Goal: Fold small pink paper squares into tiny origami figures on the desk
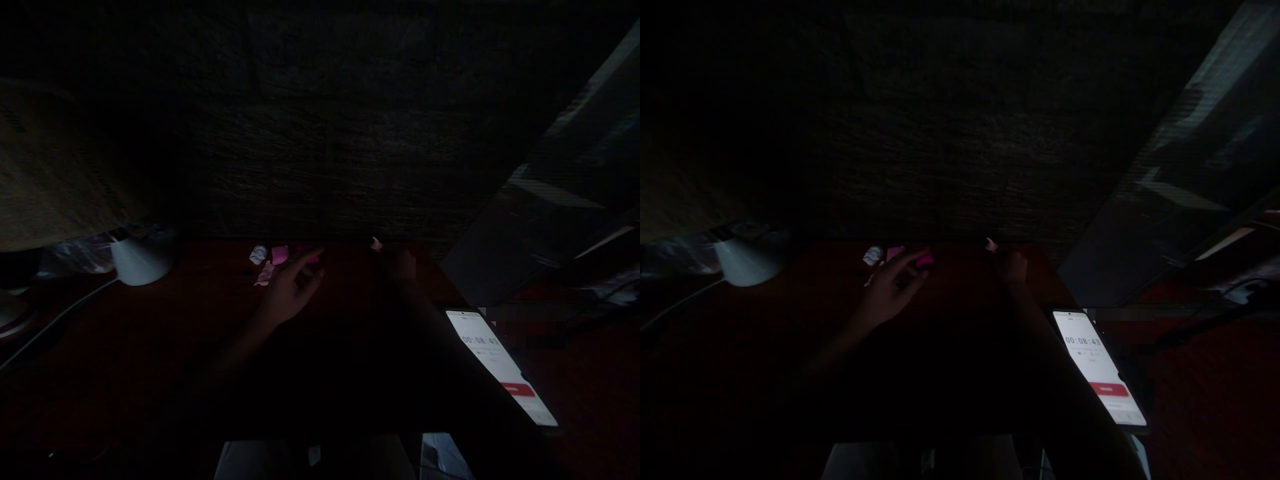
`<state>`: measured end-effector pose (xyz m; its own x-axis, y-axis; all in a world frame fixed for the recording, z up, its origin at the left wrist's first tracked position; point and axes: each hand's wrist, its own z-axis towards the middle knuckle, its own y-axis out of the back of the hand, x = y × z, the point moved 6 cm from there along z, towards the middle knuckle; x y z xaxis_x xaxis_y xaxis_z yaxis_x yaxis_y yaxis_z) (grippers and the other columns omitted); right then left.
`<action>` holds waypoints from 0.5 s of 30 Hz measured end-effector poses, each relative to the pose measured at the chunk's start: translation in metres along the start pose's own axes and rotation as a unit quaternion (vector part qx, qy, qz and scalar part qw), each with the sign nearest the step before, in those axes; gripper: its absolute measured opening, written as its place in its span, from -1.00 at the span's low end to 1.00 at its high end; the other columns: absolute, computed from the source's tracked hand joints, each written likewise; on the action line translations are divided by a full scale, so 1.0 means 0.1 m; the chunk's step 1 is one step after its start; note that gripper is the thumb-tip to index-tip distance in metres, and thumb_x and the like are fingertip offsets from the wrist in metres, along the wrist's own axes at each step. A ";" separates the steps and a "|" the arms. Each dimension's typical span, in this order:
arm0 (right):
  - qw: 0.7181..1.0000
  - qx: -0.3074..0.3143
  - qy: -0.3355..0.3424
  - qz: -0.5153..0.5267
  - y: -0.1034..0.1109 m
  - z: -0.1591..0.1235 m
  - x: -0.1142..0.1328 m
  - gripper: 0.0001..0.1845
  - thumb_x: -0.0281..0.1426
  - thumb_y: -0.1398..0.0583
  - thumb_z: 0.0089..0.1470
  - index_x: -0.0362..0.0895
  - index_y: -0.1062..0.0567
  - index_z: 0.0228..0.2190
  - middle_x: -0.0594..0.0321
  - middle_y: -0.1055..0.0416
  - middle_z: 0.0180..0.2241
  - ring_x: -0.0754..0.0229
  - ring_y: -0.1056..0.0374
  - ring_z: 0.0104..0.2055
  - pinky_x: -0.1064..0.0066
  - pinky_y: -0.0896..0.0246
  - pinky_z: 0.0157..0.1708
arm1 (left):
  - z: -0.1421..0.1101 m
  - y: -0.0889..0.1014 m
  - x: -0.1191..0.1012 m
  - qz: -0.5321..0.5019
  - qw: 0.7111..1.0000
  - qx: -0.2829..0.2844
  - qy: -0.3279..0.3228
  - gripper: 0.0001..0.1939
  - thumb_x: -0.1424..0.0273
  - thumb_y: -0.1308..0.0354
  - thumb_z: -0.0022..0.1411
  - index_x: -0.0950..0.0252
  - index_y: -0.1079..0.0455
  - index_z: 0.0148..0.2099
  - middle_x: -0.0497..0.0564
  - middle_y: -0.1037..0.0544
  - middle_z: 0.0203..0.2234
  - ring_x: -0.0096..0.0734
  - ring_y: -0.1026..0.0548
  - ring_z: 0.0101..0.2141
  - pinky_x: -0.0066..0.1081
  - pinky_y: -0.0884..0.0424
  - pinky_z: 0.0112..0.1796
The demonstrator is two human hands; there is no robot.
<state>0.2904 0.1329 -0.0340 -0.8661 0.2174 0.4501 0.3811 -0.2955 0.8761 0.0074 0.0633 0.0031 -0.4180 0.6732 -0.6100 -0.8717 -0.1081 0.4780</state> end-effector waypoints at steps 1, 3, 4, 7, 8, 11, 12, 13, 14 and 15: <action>1.000 0.000 0.002 0.000 0.00 0.00 0.00 -0.71 -0.25 -0.24 0.32 -0.08 -0.72 -0.09 0.02 -0.68 -0.05 -0.07 -0.61 0.02 0.33 -0.41 -0.07 | 0.00 0.01 0.00 0.001 1.000 -0.003 -0.001 -0.64 0.38 -0.21 0.37 0.30 -0.47 0.18 -0.02 -0.62 -0.38 -0.46 -0.55 -0.44 -0.48 -0.48 -0.41; 1.000 0.000 0.004 -0.002 0.00 0.01 -0.01 -0.69 -0.24 -0.24 0.32 -0.08 -0.71 -0.06 0.03 -0.67 -0.03 -0.07 -0.61 0.02 0.32 -0.41 -0.06 | 0.01 0.02 -0.01 0.004 1.000 -0.005 0.000 -0.65 0.39 -0.20 0.38 0.29 -0.47 0.18 -0.01 -0.64 -0.34 -0.47 -0.56 -0.43 -0.48 -0.49 -0.40; 1.000 -0.001 0.003 -0.004 -0.01 0.02 -0.02 -0.69 -0.23 -0.23 0.32 -0.08 -0.71 -0.06 0.02 -0.67 -0.03 -0.08 -0.61 0.03 0.31 -0.41 -0.06 | 0.01 0.02 -0.02 0.004 1.000 -0.005 -0.001 -0.65 0.40 -0.20 0.38 0.28 -0.47 0.18 0.00 -0.64 -0.31 -0.47 -0.56 -0.43 -0.48 -0.49 -0.40; 1.000 -0.002 0.002 -0.010 -0.02 0.03 -0.03 -0.68 -0.22 -0.22 0.33 -0.07 -0.72 -0.09 0.03 -0.68 -0.05 -0.10 -0.61 0.01 0.29 -0.42 -0.07 | 0.01 0.02 -0.02 -0.002 1.000 -0.006 -0.007 -0.65 0.41 -0.19 0.38 0.28 -0.47 0.18 0.04 -0.66 -0.24 -0.49 -0.56 -0.43 -0.48 -0.50 -0.40; 1.000 -0.003 0.002 -0.012 -0.03 0.03 -0.03 -0.69 -0.23 -0.21 0.33 -0.07 -0.72 -0.09 0.03 -0.68 -0.06 -0.09 -0.62 0.00 0.30 -0.42 -0.07 | 0.00 0.01 -0.02 -0.002 1.000 -0.007 -0.007 -0.65 0.41 -0.20 0.38 0.29 -0.47 0.18 0.05 -0.66 -0.23 -0.49 -0.56 -0.42 -0.48 -0.50 -0.40; 1.000 -0.011 0.004 -0.017 -0.03 0.03 -0.02 -0.71 -0.28 -0.21 0.32 -0.07 -0.72 -0.10 0.03 -0.68 -0.06 -0.06 -0.62 -0.01 0.32 -0.42 -0.08 | 0.00 0.00 -0.01 0.005 1.000 -0.003 -0.008 -0.66 0.42 -0.20 0.37 0.31 -0.48 0.16 0.04 -0.65 -0.27 -0.49 -0.56 -0.42 -0.50 -0.49 -0.40; 1.000 -0.014 0.004 -0.019 -0.03 0.03 -0.02 -0.71 -0.28 -0.20 0.32 -0.07 -0.72 -0.10 0.02 -0.68 -0.06 -0.05 -0.62 -0.02 0.32 -0.42 -0.08 | 0.00 0.00 -0.01 0.007 1.000 -0.001 -0.010 -0.66 0.42 -0.20 0.37 0.31 -0.48 0.17 0.02 -0.65 -0.30 -0.49 -0.56 -0.43 -0.50 -0.49 -0.41; 1.000 -0.016 0.003 -0.021 -0.03 0.03 -0.02 -0.70 -0.28 -0.20 0.33 -0.08 -0.72 -0.11 0.01 -0.68 -0.06 -0.06 -0.62 -0.02 0.32 -0.42 -0.08 | 0.00 0.00 -0.01 0.009 1.000 0.000 -0.011 -0.66 0.41 -0.20 0.38 0.31 -0.48 0.17 0.00 -0.64 -0.32 -0.49 -0.55 -0.44 -0.51 -0.48 -0.41; 1.000 -0.018 0.003 -0.024 -0.02 0.03 -0.02 -0.70 -0.27 -0.20 0.33 -0.09 -0.72 -0.12 0.00 -0.68 -0.07 -0.06 -0.62 -0.02 0.31 -0.42 -0.09 | 0.00 0.00 -0.01 0.011 1.000 -0.002 -0.013 -0.66 0.41 -0.20 0.38 0.30 -0.48 0.17 -0.01 -0.63 -0.34 -0.50 -0.55 -0.44 -0.52 -0.48 -0.41; 1.000 -0.018 0.002 -0.026 -0.03 0.03 -0.02 -0.69 -0.26 -0.20 0.33 -0.09 -0.72 -0.12 0.00 -0.68 -0.07 -0.06 -0.62 -0.03 0.31 -0.42 -0.09 | 0.00 0.01 -0.01 0.012 1.000 -0.004 -0.015 -0.66 0.40 -0.20 0.38 0.29 -0.48 0.17 -0.02 -0.63 -0.35 -0.50 -0.55 -0.45 -0.52 -0.48 -0.41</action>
<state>0.2920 0.1361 -0.0365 -0.8858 0.2285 0.4039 0.3242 -0.3180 0.8909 0.0072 0.0626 0.0039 -0.4303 0.6919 -0.5797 -0.8637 -0.1289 0.4872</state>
